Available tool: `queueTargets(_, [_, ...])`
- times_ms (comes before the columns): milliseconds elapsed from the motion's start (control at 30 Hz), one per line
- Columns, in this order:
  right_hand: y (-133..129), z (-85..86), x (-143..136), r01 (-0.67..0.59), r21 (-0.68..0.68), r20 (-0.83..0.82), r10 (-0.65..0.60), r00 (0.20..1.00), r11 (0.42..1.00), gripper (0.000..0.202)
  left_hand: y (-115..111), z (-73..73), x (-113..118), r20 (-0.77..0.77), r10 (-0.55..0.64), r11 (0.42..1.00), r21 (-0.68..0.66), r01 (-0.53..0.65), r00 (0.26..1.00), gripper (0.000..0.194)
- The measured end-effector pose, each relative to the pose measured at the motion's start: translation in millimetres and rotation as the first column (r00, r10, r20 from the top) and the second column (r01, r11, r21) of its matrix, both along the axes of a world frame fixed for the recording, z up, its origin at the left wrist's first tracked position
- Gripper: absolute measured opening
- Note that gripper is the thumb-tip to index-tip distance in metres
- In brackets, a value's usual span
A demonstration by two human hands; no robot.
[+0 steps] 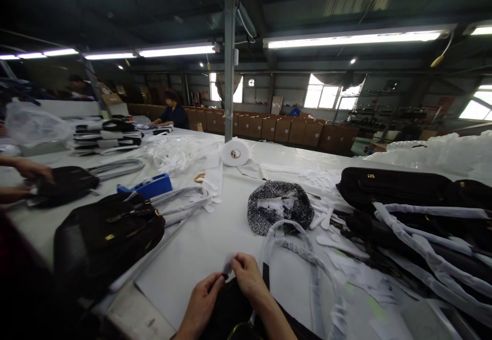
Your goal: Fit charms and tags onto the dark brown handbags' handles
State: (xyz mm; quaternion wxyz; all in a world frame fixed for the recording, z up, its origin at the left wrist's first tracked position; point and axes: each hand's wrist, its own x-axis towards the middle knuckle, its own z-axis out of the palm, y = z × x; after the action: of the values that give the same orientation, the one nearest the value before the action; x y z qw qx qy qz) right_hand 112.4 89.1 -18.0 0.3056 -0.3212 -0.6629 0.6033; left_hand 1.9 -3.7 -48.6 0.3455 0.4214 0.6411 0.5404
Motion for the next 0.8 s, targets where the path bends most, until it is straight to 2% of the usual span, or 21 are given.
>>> queueTargets(167, [-4.2, 5.5, -0.7, 0.011, 0.166, 0.108, -0.029, 0.994, 0.986, 0.021, 1.4, -9.2, -4.0, 0.078, -0.005, 1.000, 0.004, 0.005, 0.997, 0.037])
queueTargets(300, [-7.6, 7.6, -1.7, 0.054, 0.238, 0.176, -0.098, 0.980, 0.970, 0.032, -0.2, -16.8, -8.6, 0.187, -0.037, 0.999, 0.000, 0.038, 0.982, 0.056])
queueTargets(433, [-7.8, 12.5, -1.7, -0.033, 0.276, 0.229, -0.032, 0.973, 0.961, 0.029, -4.5, -10.0, -8.6, 0.298, -0.007, 1.000, -0.022, 0.014, 0.954, 0.062])
queueTargets(567, [-2.8, 19.7, 0.2, -0.162, 0.258, 0.284, 0.085, 0.955, 0.953, 0.026, -5.1, -0.9, -4.9, 0.351, 0.002, 1.000, -0.018, 0.005, 0.936, 0.059])
queueTargets(700, [6.1, 21.8, 2.2, -0.179, 0.195, 0.323, 0.110, 0.940, 0.964, 0.047, -1.9, 1.5, -2.6, 0.378, 0.004, 1.000, 0.015, -0.010, 0.926, 0.044])
queueTargets(800, [12.2, 15.6, 1.2, -0.182, 0.160, 0.327, 0.122, 0.937, 0.970, 0.055, 0.1, 3.8, -2.4, 0.358, 0.033, 0.998, 0.034, -0.048, 0.933, 0.043])
